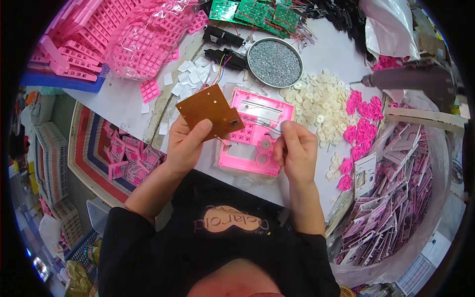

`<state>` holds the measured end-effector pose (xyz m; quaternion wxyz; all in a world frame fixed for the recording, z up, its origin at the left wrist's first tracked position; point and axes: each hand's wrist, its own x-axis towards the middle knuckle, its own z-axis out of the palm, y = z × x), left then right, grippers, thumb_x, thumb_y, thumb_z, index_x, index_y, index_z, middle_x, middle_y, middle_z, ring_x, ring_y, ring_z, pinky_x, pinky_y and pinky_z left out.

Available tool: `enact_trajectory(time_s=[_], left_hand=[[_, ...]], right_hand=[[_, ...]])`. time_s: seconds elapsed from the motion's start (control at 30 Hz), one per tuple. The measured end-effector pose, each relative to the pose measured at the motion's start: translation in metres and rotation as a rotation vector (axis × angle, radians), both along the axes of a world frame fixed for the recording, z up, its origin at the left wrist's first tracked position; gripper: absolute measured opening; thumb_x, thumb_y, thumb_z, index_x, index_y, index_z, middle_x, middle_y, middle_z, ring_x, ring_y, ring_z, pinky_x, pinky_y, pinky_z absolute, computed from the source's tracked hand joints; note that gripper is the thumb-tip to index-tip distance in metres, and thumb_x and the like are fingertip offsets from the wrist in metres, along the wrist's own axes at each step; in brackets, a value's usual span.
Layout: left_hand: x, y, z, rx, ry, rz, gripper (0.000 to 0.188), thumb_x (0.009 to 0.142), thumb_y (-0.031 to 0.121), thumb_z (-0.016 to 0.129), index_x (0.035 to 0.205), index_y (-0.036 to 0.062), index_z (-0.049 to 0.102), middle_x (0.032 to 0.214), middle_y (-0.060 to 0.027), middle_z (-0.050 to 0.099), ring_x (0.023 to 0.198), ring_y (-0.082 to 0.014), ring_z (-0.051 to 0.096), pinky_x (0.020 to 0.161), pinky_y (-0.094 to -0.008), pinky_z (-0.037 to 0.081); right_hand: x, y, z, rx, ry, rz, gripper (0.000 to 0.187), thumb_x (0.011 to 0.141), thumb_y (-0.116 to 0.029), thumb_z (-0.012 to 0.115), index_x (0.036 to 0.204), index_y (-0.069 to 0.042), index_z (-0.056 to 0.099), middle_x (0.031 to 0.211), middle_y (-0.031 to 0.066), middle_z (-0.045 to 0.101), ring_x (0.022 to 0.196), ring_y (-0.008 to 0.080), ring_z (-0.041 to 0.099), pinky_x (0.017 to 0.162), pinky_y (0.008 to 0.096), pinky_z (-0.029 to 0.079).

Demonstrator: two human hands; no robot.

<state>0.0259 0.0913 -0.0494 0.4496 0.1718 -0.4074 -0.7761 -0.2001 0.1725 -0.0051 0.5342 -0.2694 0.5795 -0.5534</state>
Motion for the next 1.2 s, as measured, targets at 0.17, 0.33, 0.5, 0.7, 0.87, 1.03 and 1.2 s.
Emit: enact_trajectory(time_s=[0.17,0.33,0.5,0.7,0.87,1.03,1.2], left_hand=[[-0.007,0.000,0.018,0.162,-0.069,-0.095,0.054,0.097,0.027,0.059,0.139,-0.0041,0.046,0.121,-0.0243,0.064,0.113,-0.0346,0.066,0.094,-0.0447,0.054],[-0.011,-0.004,0.017,0.143,-0.125,-0.194,0.070,0.090,0.042,0.064,0.138,-0.0070,0.047,0.117,-0.0270,0.065,0.111,-0.0346,0.067,0.092,-0.0435,0.055],[-0.015,-0.001,0.025,0.154,-0.105,-0.178,0.063,0.089,0.044,0.066,0.127,-0.0038,0.053,0.106,-0.0188,0.065,0.097,-0.0264,0.065,0.085,-0.0413,0.051],[-0.023,-0.010,0.033,0.292,-0.009,-0.073,0.037,0.095,0.040,0.059,0.107,0.0055,0.055,0.087,-0.0042,0.051,0.079,-0.0170,0.046,0.076,-0.0364,0.038],[-0.021,-0.008,0.026,0.432,0.023,-0.080,0.031,0.102,0.038,0.050,0.105,0.0071,0.055,0.085,-0.0033,0.048,0.081,-0.0170,0.045,0.081,-0.0366,0.040],[-0.028,-0.003,0.029,0.460,0.026,-0.095,0.039,0.102,0.038,0.050,0.119,0.0035,0.055,0.100,-0.0077,0.059,0.093,-0.0204,0.055,0.096,-0.0407,0.045],[-0.023,-0.009,0.024,0.366,0.036,-0.189,0.048,0.102,0.033,0.054,0.138,0.0029,0.047,0.121,-0.0111,0.063,0.107,-0.0233,0.064,0.086,-0.0387,0.052]], right_hand=[[-0.020,-0.010,-0.015,0.115,-0.229,0.229,0.028,0.103,-0.022,0.058,0.084,-0.004,0.066,0.049,-0.0002,0.051,0.037,0.0052,0.039,0.036,0.0228,0.026],[-0.021,-0.023,-0.018,0.252,-0.194,0.515,0.027,0.102,-0.023,0.060,0.088,-0.002,0.070,0.048,-0.0017,0.049,0.037,0.0055,0.038,0.036,0.0234,0.026],[-0.018,-0.030,-0.004,0.379,-0.085,0.672,0.045,0.103,-0.035,0.055,0.076,-0.001,0.068,0.047,0.0015,0.049,0.037,0.0078,0.039,0.038,0.0261,0.028],[-0.013,-0.001,-0.001,0.374,-0.423,0.834,0.058,0.106,-0.045,0.045,0.084,0.002,0.072,0.046,0.0040,0.051,0.035,0.0085,0.039,0.038,0.0251,0.030],[-0.011,0.031,0.022,-0.083,0.172,0.422,0.027,0.097,-0.026,0.069,0.087,-0.001,0.070,0.054,0.0018,0.058,0.045,0.0061,0.048,0.047,0.0212,0.035],[0.010,-0.006,0.041,-0.379,0.702,0.114,0.015,0.079,-0.004,0.077,0.092,-0.001,0.071,0.085,0.0036,0.063,0.072,0.0084,0.055,0.062,0.0245,0.043],[0.026,-0.030,0.020,-0.473,0.600,0.160,0.020,0.080,-0.008,0.079,0.098,-0.002,0.071,0.084,0.0055,0.060,0.077,0.0128,0.055,0.067,0.0270,0.045]])
